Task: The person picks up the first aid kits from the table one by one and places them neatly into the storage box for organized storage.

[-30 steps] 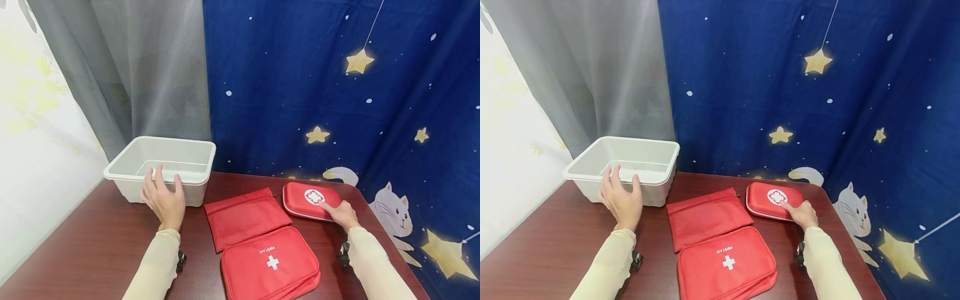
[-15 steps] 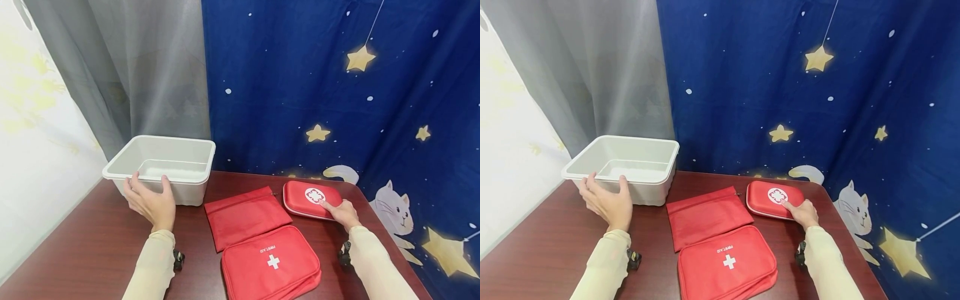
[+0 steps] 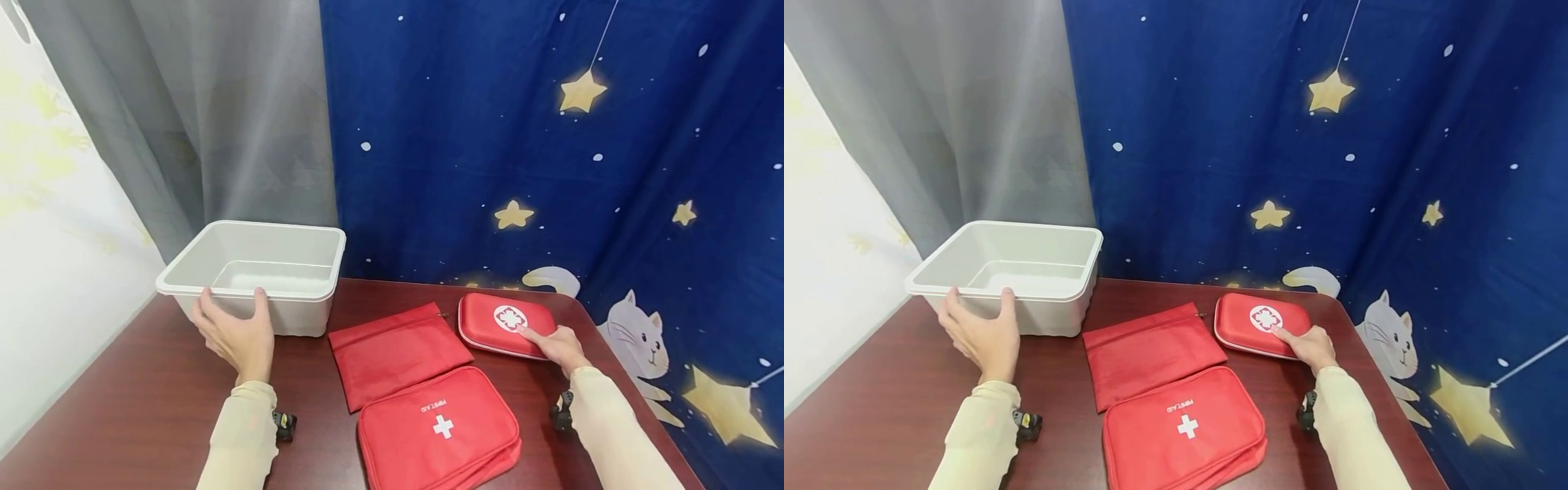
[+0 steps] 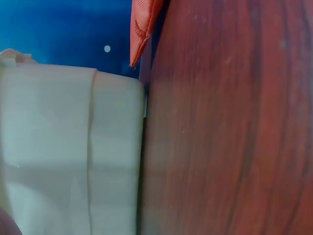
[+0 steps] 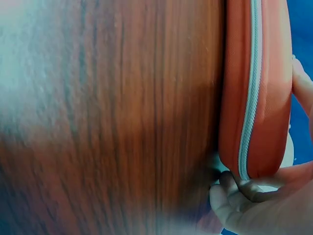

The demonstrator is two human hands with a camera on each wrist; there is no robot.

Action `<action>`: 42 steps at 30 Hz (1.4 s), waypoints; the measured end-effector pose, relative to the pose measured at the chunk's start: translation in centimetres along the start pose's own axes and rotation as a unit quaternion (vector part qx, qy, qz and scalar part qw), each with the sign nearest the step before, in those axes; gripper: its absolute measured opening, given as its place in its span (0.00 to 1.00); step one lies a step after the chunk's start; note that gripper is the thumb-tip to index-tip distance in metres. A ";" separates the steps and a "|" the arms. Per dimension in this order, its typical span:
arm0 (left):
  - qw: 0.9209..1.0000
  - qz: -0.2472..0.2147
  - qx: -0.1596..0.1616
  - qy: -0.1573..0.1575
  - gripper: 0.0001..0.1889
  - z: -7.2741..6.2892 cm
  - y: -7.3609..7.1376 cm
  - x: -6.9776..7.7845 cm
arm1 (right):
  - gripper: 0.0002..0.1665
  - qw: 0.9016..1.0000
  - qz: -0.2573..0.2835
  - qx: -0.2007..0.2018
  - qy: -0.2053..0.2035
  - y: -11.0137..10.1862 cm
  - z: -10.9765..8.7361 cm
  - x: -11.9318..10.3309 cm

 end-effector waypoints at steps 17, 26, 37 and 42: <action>0.998 -0.039 -0.040 0.006 0.43 1.4 -0.3 0.2 | 0.64 0.995 0.089 -0.042 0.019 0.5 0.1 0.5; 0.999 -0.040 -0.031 -0.012 0.43 1.4 -0.5 0.3 | 0.58 0.996 0.089 0.001 0.002 -0.2 0.1 0.7; 0.998 -0.040 -0.027 -0.041 0.42 0.9 -0.7 0.6 | 0.49 0.978 0.207 -0.003 -0.013 -0.7 -0.4 -0.7; 0.997 -0.043 -0.032 -0.049 0.43 0.8 -0.7 0.6 | 0.48 0.975 0.223 -0.006 -0.004 -0.7 -0.7 -1.5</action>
Point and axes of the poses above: each hand's wrist, its own z-axis towards the middle knuckle, its own y-axis out of the palm, x = y × z, the point moved 9 cm from there along z, towards the middle knuckle, and after that the axes turned 7 degrees about -y, right-handed, at the moved point
